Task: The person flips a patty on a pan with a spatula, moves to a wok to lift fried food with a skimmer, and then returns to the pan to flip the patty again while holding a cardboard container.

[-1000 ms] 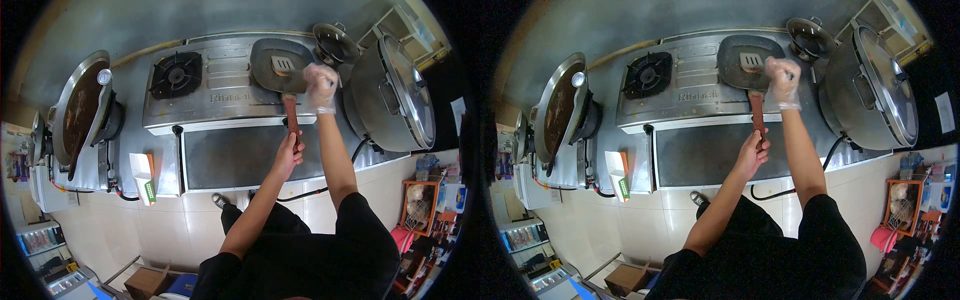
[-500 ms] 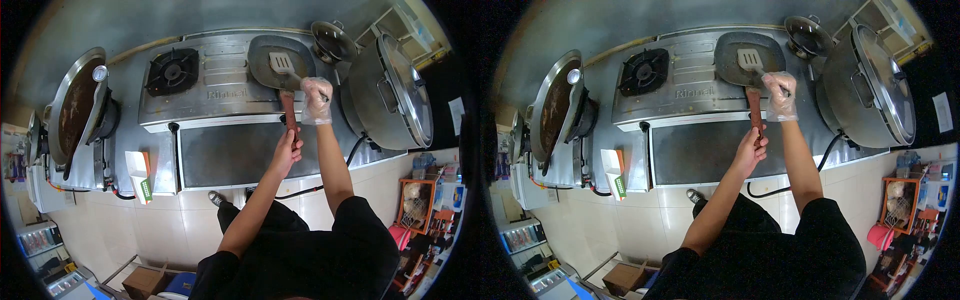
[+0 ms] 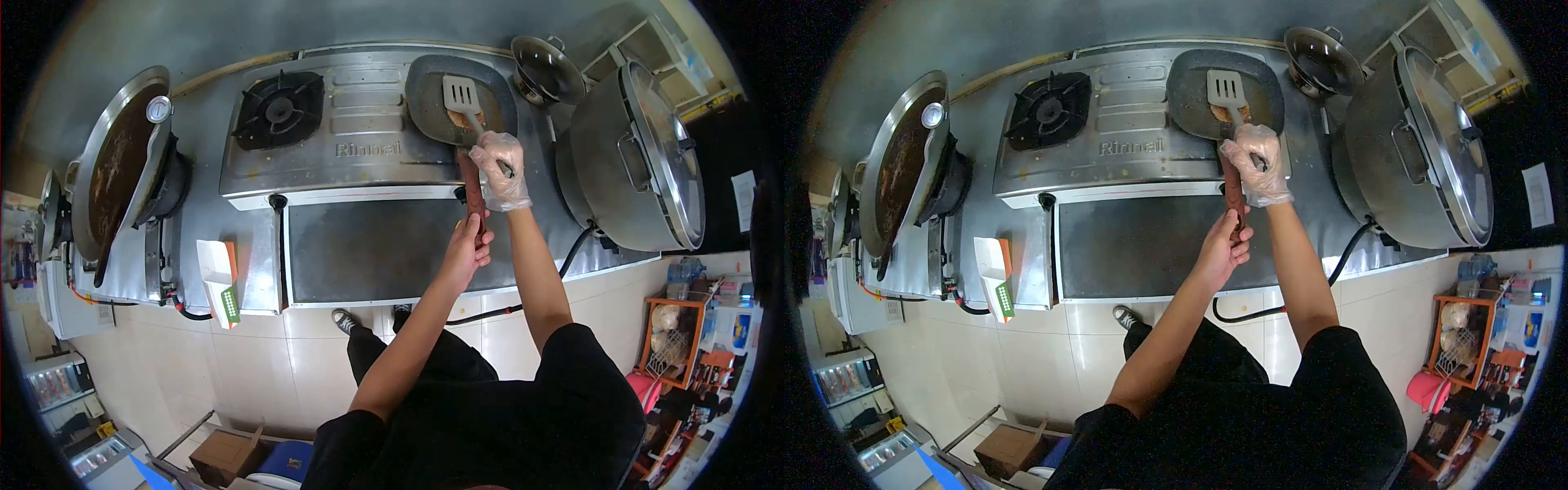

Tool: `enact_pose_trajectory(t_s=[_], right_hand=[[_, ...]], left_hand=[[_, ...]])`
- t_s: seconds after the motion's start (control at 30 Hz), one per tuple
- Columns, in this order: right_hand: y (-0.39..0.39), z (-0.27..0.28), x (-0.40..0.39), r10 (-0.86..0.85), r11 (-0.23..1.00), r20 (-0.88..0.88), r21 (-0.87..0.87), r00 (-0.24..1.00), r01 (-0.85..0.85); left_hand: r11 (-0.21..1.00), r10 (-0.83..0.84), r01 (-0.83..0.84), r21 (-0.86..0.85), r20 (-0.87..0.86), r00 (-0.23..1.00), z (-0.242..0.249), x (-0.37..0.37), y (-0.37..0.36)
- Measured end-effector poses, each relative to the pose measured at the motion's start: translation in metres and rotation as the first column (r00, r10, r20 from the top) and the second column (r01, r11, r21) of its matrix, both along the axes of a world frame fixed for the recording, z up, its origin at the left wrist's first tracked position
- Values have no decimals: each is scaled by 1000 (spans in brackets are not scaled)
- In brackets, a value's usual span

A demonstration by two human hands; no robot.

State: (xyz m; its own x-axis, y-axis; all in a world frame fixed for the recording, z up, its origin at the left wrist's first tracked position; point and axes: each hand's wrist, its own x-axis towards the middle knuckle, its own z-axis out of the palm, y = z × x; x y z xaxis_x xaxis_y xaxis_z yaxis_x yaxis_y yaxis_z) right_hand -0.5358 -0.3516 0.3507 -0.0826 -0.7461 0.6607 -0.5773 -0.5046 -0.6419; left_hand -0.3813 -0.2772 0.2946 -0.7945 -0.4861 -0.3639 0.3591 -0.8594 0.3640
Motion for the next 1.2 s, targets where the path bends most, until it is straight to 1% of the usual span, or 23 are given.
enact_pose_trajectory(t_s=[0.07, 0.1, 0.2, 0.23, 0.33, 0.37, 0.47, 0.5, 0.6, 0.73, 0.83, 0.93, 0.97, 1.07, 1.1, 1.2], right_hand=[[2, 7, -4, -9, 999, -17, 51, 1000, 9], [-2, 5, -18, 12, 995, -103, 102, 995, -1], [-20, 21, -10, -227, 966, 79, -106, 971, 235], [-21, 16, -16, -272, 957, 184, -50, 945, 285], [4, 22, -15, -177, 981, 161, -53, 971, 187], [2, 16, -16, -41, 976, 102, -210, 994, 61], [13, 11, -14, 7, 999, -61, 52, 998, -4], [8, 11, -7, -2, 1000, -61, 11, 998, 2], [2, 11, -6, 45, 998, -72, 55, 996, -41], [-12, 12, -17, 39, 995, -87, 96, 995, -31], [-17, 6, -23, -2, 991, 18, 133, 1000, 0], [-2, 6, -10, -20, 997, 32, 73, 999, 18], [-2, -7, -15, -14, 999, -13, -53, 1000, 14], [17, 10, -4, 75, 988, -66, 137, 995, -66], [16, 13, -5, 137, 978, -5, 160, 991, -134], [0, 22, -4, 76, 987, -22, 143, 997, -72]], left_hand=[[1000, 2, -2, -10, 0, 1000, 0, -1, 1], [1000, 4, -4, -15, 2, 1000, 2, -2, 1], [1000, -4, 5, -29, 34, 999, 3, -5, 3], [999, -7, 9, -38, 49, 999, 4, -6, 1], [999, -4, 6, -42, 39, 999, 5, -6, 2], [999, -2, 4, -41, 38, 999, 4, -6, 2], [999, -4, 6, -42, 47, 999, 2, -7, 1], [999, -5, 8, -44, 52, 999, 3, -7, 1], [999, -2, 4, -54, 52, 999, 2, -7, 4], [998, -14, 18, -68, 51, 999, 2, -7, 2], [996, 7, -4, -88, 34, 999, 0, -8, 3], [996, -2, 4, -85, 23, 1000, 1, -7, 3], [997, -4, 5, -79, 19, 1000, 1, -7, 3], [998, 0, 0, -60, 4, 1000, -1, -5, 2], [998, 5, -5, -64, -4, 1000, -2, -4, 1], [998, 5, -5, -68, 1, 1000, -2, -5, 3]])
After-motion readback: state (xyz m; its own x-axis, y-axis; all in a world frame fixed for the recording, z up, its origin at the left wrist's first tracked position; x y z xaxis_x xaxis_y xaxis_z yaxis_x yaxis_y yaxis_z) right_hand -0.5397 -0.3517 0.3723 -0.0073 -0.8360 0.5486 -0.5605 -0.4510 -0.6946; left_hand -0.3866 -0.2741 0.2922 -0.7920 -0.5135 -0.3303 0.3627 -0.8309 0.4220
